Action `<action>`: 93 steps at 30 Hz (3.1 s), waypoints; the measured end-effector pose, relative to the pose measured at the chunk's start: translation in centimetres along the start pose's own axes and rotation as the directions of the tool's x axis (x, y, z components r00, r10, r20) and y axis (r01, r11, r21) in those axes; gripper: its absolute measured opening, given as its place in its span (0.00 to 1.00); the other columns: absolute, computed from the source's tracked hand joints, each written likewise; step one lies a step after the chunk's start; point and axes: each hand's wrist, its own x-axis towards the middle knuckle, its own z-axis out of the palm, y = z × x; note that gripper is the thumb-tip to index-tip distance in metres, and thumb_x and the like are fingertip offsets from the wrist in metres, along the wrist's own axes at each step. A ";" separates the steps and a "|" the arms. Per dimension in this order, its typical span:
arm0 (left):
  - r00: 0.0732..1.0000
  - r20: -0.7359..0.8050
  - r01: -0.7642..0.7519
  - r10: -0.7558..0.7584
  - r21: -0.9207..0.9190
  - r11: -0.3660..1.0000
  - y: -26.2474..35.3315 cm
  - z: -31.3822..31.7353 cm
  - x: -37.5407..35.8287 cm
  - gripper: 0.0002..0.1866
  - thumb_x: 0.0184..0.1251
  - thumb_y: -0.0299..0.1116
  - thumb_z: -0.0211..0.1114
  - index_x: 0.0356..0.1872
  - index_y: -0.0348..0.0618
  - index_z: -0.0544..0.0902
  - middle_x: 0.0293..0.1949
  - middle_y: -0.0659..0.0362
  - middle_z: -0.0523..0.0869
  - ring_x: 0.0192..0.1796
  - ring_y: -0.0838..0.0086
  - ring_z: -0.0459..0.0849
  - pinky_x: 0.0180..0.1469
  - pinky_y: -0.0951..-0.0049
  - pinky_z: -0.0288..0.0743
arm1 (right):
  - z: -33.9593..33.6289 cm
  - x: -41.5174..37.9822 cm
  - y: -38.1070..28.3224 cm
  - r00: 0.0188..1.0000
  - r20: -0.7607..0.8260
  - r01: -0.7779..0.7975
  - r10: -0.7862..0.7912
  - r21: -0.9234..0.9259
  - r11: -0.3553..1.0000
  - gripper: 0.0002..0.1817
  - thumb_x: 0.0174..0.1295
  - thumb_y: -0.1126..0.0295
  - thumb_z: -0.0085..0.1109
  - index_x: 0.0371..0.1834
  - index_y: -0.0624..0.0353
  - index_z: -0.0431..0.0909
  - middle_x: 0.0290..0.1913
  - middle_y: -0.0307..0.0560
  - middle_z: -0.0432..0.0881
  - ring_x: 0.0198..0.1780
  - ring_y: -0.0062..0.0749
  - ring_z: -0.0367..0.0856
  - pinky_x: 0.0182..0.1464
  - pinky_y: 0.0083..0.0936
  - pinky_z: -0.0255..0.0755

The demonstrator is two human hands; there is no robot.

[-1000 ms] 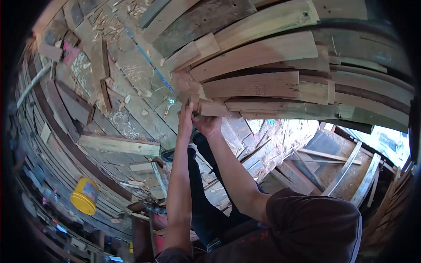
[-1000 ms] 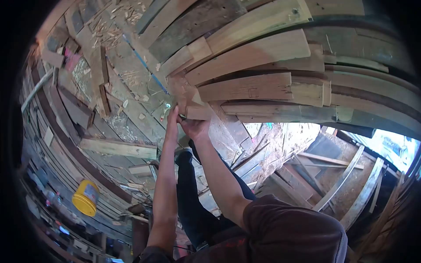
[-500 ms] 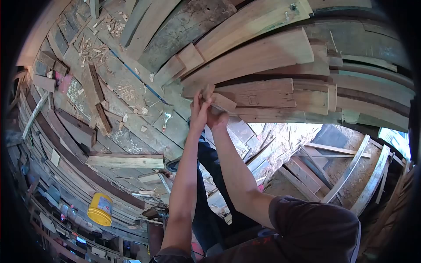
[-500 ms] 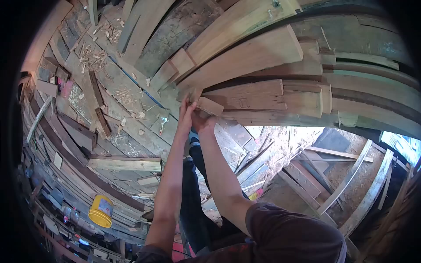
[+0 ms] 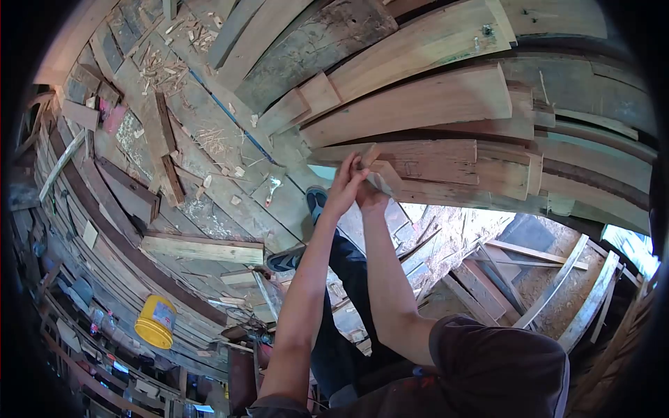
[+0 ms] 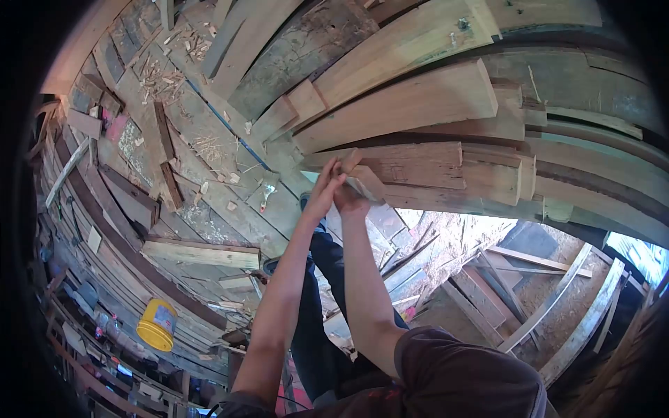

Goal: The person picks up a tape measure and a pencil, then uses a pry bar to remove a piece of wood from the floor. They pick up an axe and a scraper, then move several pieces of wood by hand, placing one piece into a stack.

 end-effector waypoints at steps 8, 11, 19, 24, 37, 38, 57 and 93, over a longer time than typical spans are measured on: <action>0.997 0.068 0.033 -0.034 0.010 0.999 -1.1 2.2 0.7 0.40 0.62 0.46 0.59 0.68 0.34 0.54 0.67 0.47 0.62 0.71 0.61 0.57 0.70 0.68 0.49 | -0.5 2.6 -4.6 0.997 -0.057 -0.051 0.058 0.106 0.993 0.33 0.63 0.47 0.36 0.64 0.60 0.58 0.63 0.60 0.59 0.59 0.60 0.63 0.57 0.56 0.65; 0.998 0.046 -0.051 0.051 0.005 0.999 -1.9 3.0 1.4 0.40 0.62 0.46 0.59 0.69 0.34 0.54 0.68 0.47 0.61 0.71 0.61 0.55 0.70 0.68 0.49 | 0.6 3.4 -4.9 0.988 -0.142 -0.040 0.060 0.141 0.989 0.34 0.63 0.46 0.35 0.65 0.60 0.57 0.63 0.61 0.58 0.58 0.62 0.63 0.56 0.57 0.66; 0.994 0.040 -0.097 0.097 -0.013 0.995 -0.2 3.3 1.0 0.37 0.64 0.42 0.57 0.70 0.38 0.52 0.70 0.52 0.58 0.71 0.66 0.55 0.69 0.71 0.48 | 1.8 2.0 -3.7 0.986 -0.162 -0.011 0.035 0.149 0.989 0.33 0.63 0.49 0.36 0.65 0.62 0.57 0.62 0.62 0.60 0.57 0.63 0.65 0.55 0.57 0.68; 0.991 0.070 -0.115 0.110 0.077 0.990 0.6 4.0 0.7 0.36 0.64 0.42 0.59 0.69 0.40 0.56 0.70 0.51 0.58 0.70 0.67 0.57 0.64 0.72 0.59 | 2.5 2.3 -5.1 0.997 -0.069 -0.027 0.034 0.101 0.995 0.33 0.62 0.50 0.38 0.64 0.62 0.57 0.61 0.63 0.61 0.55 0.61 0.66 0.54 0.55 0.69; 0.993 -0.110 0.069 -0.050 0.169 0.983 -0.6 3.4 -4.8 0.31 0.64 0.45 0.61 0.66 0.45 0.66 0.51 0.51 0.80 0.39 0.75 0.79 0.45 0.77 0.72 | 0.4 -1.8 -5.6 0.980 -0.188 -0.183 0.068 -0.708 0.682 0.43 0.66 0.41 0.20 0.65 0.76 0.53 0.62 0.68 0.62 0.64 0.52 0.62 0.69 0.40 0.52; 0.990 -0.134 0.070 -0.045 0.192 0.979 -0.5 2.9 -5.5 0.31 0.64 0.45 0.61 0.65 0.45 0.66 0.50 0.51 0.80 0.37 0.76 0.79 0.43 0.77 0.73 | -0.3 -2.1 -6.0 0.978 -0.179 -0.203 0.102 -0.751 0.628 0.43 0.66 0.42 0.22 0.64 0.76 0.53 0.63 0.67 0.62 0.64 0.52 0.62 0.69 0.39 0.52; 0.471 -0.751 -0.285 0.463 0.367 0.885 20.2 -16.7 -49.1 0.23 0.65 0.37 0.60 0.58 0.37 0.71 0.47 0.53 0.81 0.37 0.73 0.82 0.42 0.73 0.76 | 3.8 -12.7 -8.6 0.922 -0.364 -0.116 0.131 -0.583 -0.804 0.22 0.63 0.53 0.42 0.36 0.63 0.76 0.28 0.53 0.80 0.27 0.45 0.82 0.23 0.39 0.72; 0.598 -0.730 0.011 -0.332 -0.407 0.913 -2.0 1.0 -93.9 0.32 0.65 0.61 0.49 0.55 0.42 0.73 0.52 0.58 0.79 0.46 0.73 0.78 0.47 0.71 0.71 | -8.3 -50.6 19.9 0.323 -0.763 0.945 0.560 0.233 -0.227 0.14 0.63 0.68 0.43 0.42 0.61 0.78 0.31 0.48 0.81 0.32 0.32 0.79 0.35 0.28 0.73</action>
